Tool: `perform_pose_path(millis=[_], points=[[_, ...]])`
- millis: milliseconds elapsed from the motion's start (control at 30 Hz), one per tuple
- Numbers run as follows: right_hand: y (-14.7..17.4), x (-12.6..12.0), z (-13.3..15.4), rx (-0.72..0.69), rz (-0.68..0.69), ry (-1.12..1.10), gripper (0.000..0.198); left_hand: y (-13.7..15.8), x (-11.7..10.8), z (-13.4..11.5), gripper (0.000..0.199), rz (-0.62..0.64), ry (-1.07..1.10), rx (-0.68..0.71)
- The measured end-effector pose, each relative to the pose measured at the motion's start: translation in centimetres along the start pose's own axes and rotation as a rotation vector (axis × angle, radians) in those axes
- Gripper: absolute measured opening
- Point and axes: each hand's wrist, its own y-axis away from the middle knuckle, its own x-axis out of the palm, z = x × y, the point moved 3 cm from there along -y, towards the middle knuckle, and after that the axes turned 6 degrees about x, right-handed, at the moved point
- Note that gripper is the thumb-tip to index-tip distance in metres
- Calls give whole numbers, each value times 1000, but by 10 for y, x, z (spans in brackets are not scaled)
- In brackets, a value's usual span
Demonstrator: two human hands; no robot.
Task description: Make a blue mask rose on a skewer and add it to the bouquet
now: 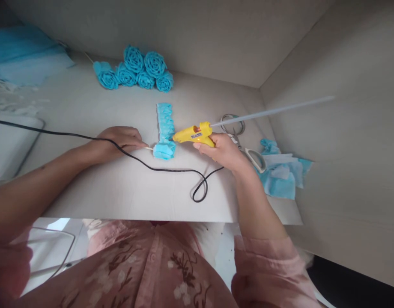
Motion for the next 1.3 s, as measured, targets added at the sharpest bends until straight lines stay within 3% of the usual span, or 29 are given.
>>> perform_pose_path(millis=[433,600,767,867,967,1133,1300], points=[[-1,-7,-2,43,8,7,39,-1,-1,-2,42,8,1,-12],[-2,-6,-3,-6,34,39,35,0,1,0,42,10,2,-21],[2,-15,2,42,109,86,38,1,-1,1,39,-2,40,-6],[5,-23,6,54,152,3,37,2,-2,-1,35,-37,115,64],[5,-24,5,49,97,-150,42,1,-2,0,35,-35,77,78],[-6,-7,1,-20,-23,-477,59,0,-1,6,34,-28,8,68],[-12,6,-2,-2,-2,-559,62,-2,0,5,31,-37,31,93]])
